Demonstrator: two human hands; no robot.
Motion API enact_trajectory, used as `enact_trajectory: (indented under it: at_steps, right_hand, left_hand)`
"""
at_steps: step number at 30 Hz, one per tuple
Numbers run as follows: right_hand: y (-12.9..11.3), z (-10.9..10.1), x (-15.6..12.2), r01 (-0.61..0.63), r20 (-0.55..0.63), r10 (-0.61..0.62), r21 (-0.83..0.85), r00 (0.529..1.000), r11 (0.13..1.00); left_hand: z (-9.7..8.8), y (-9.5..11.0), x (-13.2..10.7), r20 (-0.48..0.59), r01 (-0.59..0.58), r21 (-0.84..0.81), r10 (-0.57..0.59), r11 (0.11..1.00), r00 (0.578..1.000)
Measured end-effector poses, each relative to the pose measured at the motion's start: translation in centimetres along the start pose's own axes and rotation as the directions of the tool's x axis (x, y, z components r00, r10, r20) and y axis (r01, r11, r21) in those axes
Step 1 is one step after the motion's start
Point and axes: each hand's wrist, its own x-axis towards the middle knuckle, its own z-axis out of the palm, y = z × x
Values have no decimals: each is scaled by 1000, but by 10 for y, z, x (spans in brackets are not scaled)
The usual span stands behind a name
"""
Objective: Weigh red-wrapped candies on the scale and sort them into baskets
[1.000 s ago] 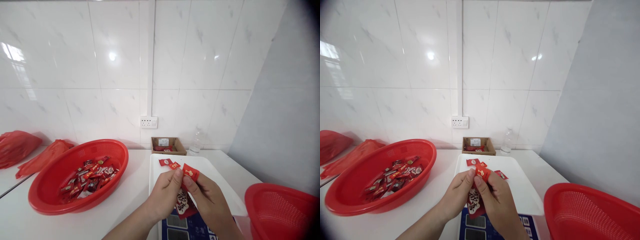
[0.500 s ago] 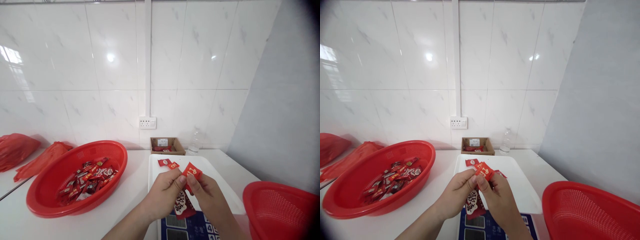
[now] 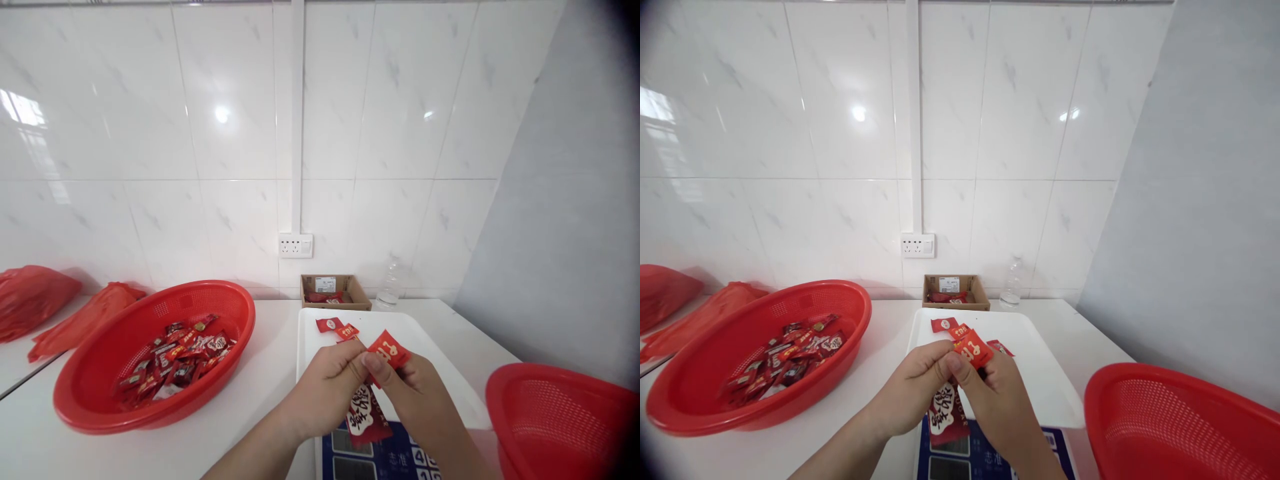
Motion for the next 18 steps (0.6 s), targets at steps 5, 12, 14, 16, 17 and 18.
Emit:
enact_trajectory:
  at_steps: [5, 12, 14, 16, 17, 18]
  right_hand:
    - [2, 4, -2, 56, -53, -54, 30, 997, 998]
    - [2, 7, 0, 30, -85, -27, 29, 996, 999]
    - [1, 6, 0, 8, -69, -6, 27, 998, 1000]
    - [1, 6, 0, -19, -43, 20, 24, 999, 1000]
    - [1, 6, 0, -31, -29, 31, 24, 999, 999]
    - [1, 6, 0, -37, -20, 37, 23, 999, 999]
  left_hand:
    - [0, 3, 1, -10, -33, 37, 33, 999, 999]
    - [1, 7, 1, -32, -29, 73, 32, 997, 999]
    - [1, 9, 0, -43, -31, 94, 35, 995, 998]
    - [1, 10, 0, -54, -39, 118, 46, 992, 997]
    - [0, 11, 0, -57, -47, 131, 55, 990, 997]
    - [0, 11, 0, -58, -54, 141, 63, 988, 996]
